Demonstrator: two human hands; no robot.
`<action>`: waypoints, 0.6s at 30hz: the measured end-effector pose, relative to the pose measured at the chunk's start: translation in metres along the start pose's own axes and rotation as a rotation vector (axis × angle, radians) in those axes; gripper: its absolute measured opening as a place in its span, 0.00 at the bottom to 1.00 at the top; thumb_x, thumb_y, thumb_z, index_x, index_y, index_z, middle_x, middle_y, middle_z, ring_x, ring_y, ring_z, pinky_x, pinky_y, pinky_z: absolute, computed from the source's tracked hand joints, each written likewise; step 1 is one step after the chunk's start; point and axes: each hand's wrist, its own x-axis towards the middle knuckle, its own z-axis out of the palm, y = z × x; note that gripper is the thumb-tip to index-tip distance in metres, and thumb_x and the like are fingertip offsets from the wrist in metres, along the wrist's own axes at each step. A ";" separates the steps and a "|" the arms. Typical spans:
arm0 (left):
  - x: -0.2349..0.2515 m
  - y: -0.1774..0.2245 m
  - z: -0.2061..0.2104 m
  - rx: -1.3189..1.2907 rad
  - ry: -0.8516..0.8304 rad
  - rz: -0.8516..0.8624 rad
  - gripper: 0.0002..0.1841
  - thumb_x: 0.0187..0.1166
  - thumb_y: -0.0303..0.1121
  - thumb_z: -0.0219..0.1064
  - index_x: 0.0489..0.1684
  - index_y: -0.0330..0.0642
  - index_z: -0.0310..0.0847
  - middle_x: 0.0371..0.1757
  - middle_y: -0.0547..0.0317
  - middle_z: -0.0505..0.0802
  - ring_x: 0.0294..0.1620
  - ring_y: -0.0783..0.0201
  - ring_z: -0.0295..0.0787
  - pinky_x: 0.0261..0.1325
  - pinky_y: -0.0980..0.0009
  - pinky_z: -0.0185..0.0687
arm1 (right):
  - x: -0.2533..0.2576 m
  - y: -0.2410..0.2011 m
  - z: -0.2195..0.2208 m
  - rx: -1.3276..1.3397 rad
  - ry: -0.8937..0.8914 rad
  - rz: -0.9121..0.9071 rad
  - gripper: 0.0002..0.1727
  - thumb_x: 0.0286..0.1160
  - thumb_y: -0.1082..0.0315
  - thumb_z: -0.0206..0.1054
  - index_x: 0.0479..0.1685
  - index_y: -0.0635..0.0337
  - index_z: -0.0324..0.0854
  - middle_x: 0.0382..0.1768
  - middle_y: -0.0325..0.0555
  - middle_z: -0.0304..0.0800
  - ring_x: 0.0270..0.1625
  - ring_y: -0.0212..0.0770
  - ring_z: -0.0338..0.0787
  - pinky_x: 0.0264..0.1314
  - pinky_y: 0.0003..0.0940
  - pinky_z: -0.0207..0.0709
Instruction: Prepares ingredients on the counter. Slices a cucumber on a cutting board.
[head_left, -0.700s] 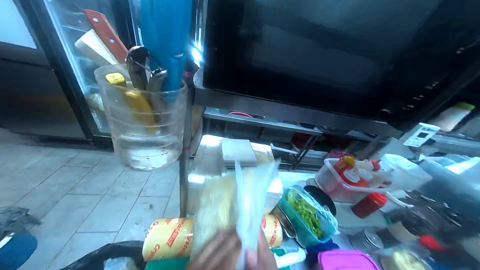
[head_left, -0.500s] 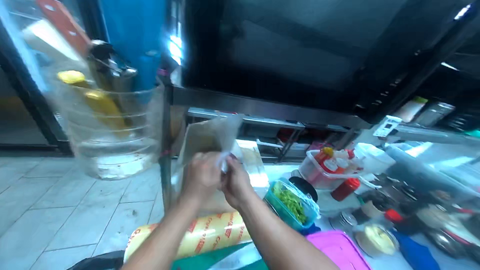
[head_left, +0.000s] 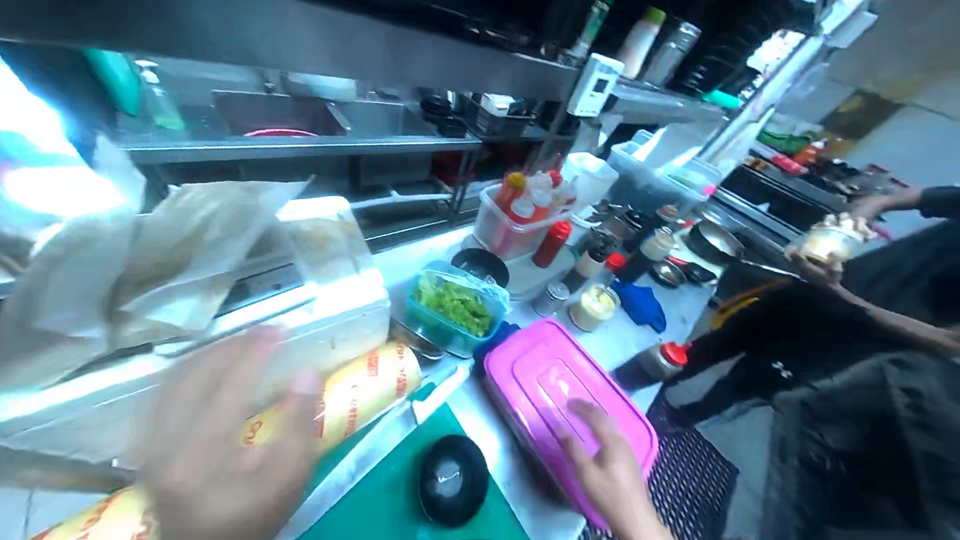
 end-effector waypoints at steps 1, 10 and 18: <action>-0.012 0.025 0.033 -0.084 -0.109 -0.079 0.24 0.83 0.47 0.62 0.57 0.32 0.89 0.59 0.39 0.92 0.61 0.48 0.90 0.65 0.50 0.85 | 0.000 0.032 -0.014 -0.085 0.096 0.141 0.31 0.74 0.53 0.70 0.72 0.65 0.81 0.75 0.62 0.81 0.79 0.61 0.78 0.82 0.61 0.70; -0.048 0.086 0.279 0.066 -0.897 -0.729 0.21 0.84 0.47 0.64 0.54 0.35 0.90 0.57 0.36 0.92 0.64 0.40 0.87 0.71 0.38 0.77 | 0.001 0.154 -0.039 0.193 -0.080 0.619 0.64 0.55 0.55 0.85 0.94 0.65 0.48 0.88 0.66 0.60 0.87 0.60 0.68 0.87 0.58 0.65; 0.002 0.152 0.278 0.028 -0.549 -0.768 0.17 0.82 0.43 0.68 0.51 0.35 0.83 0.39 0.45 0.91 0.41 0.49 0.90 0.47 0.43 0.85 | 0.008 0.183 -0.075 0.330 -0.274 0.415 0.64 0.58 0.38 0.81 0.91 0.70 0.54 0.85 0.68 0.66 0.81 0.62 0.76 0.81 0.60 0.71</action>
